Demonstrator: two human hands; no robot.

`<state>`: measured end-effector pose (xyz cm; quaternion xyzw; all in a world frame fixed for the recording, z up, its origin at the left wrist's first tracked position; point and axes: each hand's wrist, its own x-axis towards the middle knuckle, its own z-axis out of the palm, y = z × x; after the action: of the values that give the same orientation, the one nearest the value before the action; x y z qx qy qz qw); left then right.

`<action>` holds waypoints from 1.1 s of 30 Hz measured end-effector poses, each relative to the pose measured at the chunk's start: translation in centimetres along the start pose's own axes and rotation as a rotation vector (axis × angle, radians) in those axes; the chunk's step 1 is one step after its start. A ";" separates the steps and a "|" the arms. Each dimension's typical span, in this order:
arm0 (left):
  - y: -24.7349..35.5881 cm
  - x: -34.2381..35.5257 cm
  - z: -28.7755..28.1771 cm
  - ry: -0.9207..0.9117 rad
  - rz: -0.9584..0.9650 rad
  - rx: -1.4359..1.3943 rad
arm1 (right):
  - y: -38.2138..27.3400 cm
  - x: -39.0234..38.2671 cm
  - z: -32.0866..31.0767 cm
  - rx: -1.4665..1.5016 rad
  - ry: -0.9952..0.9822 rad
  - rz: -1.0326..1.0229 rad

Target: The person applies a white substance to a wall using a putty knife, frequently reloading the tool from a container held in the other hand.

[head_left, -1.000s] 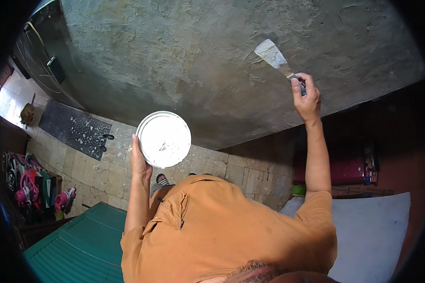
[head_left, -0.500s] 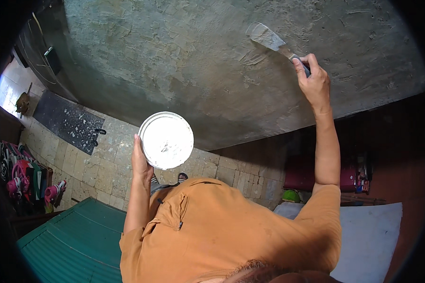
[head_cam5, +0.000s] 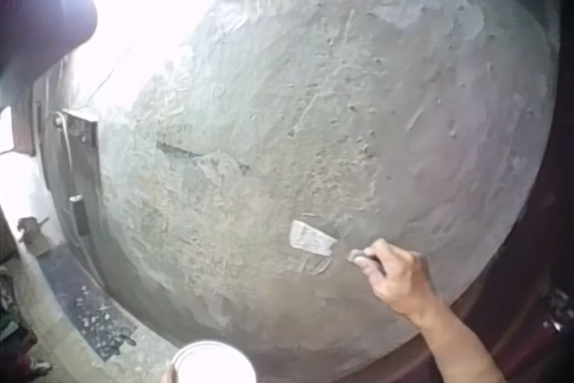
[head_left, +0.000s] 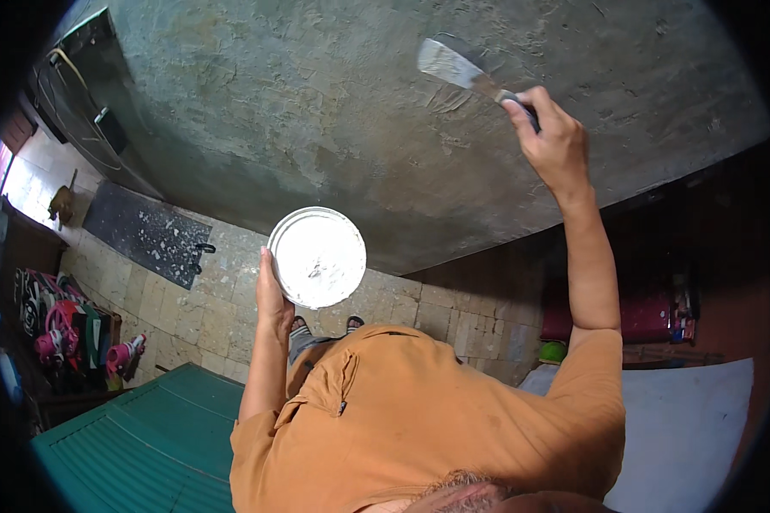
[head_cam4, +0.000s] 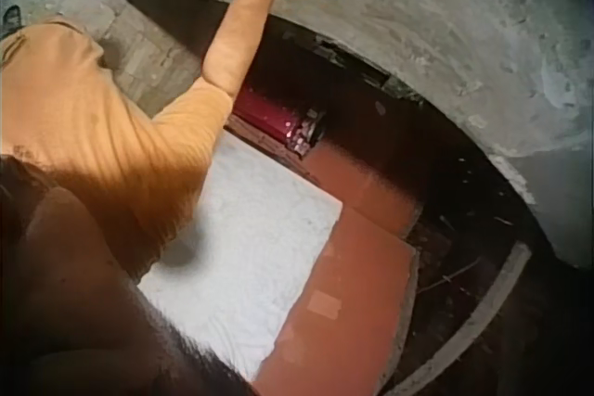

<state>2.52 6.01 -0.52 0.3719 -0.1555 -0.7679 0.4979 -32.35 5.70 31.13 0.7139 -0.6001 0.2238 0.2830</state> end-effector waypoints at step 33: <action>0.4 -2.1 0.3 0.035 -0.040 0.040 | 4.6 -4.1 -3.2 0.080 0.006 0.219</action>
<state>3.01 7.65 0.76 0.3983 -0.1545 -0.7678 0.4774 -37.55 10.32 31.47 0.6543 -0.6641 0.2793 0.2298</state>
